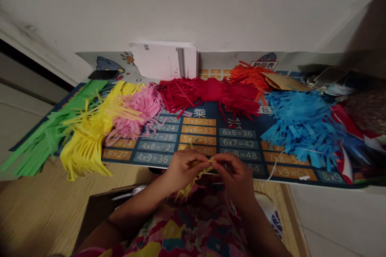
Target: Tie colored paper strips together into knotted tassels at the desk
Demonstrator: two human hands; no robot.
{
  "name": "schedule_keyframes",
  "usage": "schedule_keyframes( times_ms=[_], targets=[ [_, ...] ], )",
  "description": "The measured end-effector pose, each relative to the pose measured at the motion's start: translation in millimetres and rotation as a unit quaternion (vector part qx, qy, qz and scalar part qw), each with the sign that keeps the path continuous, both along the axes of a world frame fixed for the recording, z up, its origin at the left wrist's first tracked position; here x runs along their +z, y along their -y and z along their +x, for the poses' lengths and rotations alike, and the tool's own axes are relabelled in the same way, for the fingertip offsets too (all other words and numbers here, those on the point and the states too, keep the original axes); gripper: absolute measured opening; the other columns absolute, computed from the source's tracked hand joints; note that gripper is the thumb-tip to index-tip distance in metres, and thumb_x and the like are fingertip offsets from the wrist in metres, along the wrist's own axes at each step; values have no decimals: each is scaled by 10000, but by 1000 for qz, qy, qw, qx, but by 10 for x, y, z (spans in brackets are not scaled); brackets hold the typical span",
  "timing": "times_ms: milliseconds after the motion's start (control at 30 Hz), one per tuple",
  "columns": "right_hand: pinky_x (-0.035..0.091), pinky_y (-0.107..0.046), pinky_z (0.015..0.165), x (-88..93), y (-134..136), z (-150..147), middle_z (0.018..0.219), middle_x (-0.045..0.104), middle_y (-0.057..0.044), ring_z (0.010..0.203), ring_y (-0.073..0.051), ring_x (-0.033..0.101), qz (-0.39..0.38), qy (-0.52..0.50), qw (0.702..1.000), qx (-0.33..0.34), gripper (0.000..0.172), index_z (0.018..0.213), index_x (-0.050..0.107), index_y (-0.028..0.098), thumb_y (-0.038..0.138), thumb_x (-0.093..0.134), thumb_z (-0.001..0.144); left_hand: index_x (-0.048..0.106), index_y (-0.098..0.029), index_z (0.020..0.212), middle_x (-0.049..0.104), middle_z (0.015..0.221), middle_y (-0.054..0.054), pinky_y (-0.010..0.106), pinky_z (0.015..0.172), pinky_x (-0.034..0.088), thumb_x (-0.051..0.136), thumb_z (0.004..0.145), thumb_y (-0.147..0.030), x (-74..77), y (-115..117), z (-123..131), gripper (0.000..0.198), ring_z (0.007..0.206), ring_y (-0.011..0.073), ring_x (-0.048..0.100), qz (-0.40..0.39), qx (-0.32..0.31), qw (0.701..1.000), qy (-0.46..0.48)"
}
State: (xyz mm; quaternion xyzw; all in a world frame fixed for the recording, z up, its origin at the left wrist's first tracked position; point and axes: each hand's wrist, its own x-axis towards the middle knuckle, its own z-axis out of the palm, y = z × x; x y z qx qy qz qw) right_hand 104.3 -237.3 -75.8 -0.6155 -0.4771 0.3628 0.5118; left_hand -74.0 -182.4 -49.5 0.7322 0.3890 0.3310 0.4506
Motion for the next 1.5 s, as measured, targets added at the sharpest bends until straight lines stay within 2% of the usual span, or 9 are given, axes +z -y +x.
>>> schedule_keyframes(
  times_ms=[133, 333, 600, 767, 933, 1200, 1333, 1433, 1500],
  targets=[
    [590, -329, 709, -30, -35, 72, 856, 754, -47, 757, -209, 704, -33, -65, 996, 41, 204, 864, 769, 232, 411, 789, 767, 771, -203, 865, 749, 777, 29, 246, 713, 463, 614, 958, -324, 4, -20, -34, 218, 742, 156, 680, 43, -40, 998, 2],
    [553, -308, 702, -35, -39, 95, 781, 727, -11, 751, -191, 679, 61, -14, 997, 38, 78, 720, 760, 268, 310, 782, 782, 741, -205, 1015, 764, 985, 70, 293, 833, 492, 691, 903, -365, 38, -48, -36, 201, 925, 207, 693, 111, -35, 993, -4],
    [558, -305, 706, 12, 30, 131, 815, 732, -21, 775, -194, 685, 76, 62, 995, 20, 120, 788, 760, 261, 319, 693, 870, 734, -192, 836, 743, 774, 28, 250, 707, 503, 698, 901, -330, 19, -49, -16, 156, 732, 155, 683, 104, -14, 994, 6],
    [557, -281, 705, 116, 59, 73, 819, 737, -10, 773, -179, 695, 122, 114, 986, 8, 103, 814, 759, 261, 281, 687, 884, 717, -180, 973, 769, 967, 73, 305, 861, 573, 716, 887, -277, -35, -37, 8, 130, 939, 188, 719, 229, -5, 971, 62],
    [560, -282, 701, 144, 74, 39, 826, 741, -8, 763, -177, 699, 137, 130, 982, 0, 93, 823, 754, 262, 271, 688, 887, 726, -209, 925, 787, 906, 40, 340, 943, 574, 633, 935, -195, -51, -34, 59, 94, 878, 159, 733, 316, -23, 944, 85],
    [555, -271, 706, 124, 79, 14, 831, 738, -2, 763, -164, 696, 148, 110, 983, 4, 78, 845, 745, 264, 226, 690, 885, 724, -217, 915, 789, 870, 25, 355, 964, 556, 675, 921, -234, -56, -60, 96, 52, 834, 159, 737, 293, -18, 954, 69],
    [550, -270, 697, 138, 54, 24, 806, 741, -7, 755, -160, 695, 167, 118, 979, 28, 108, 845, 742, 253, 224, 657, 905, 697, -197, 861, 757, 860, 36, 289, 794, 572, 711, 888, -258, -23, -39, 143, 67, 835, 170, 712, 218, -21, 976, 15],
    [546, -306, 736, 111, 42, 378, 860, 751, -24, 818, -185, 697, 169, 179, 969, -6, 104, 898, 755, 269, 313, 662, 911, 685, -202, 819, 729, 814, 10, 226, 681, 543, 713, 871, -200, 1, -67, 119, 59, 754, 143, 694, 184, -53, 981, -15],
    [532, -334, 747, 77, 71, 773, 876, 741, -44, 829, -208, 683, 138, 244, 953, -116, 173, 873, 758, 267, 406, 659, 903, 707, -213, 824, 728, 807, -4, 194, 666, 537, 723, 855, -171, 23, -115, 98, 55, 732, 126, 696, 174, -79, 981, 4]
  ],
)
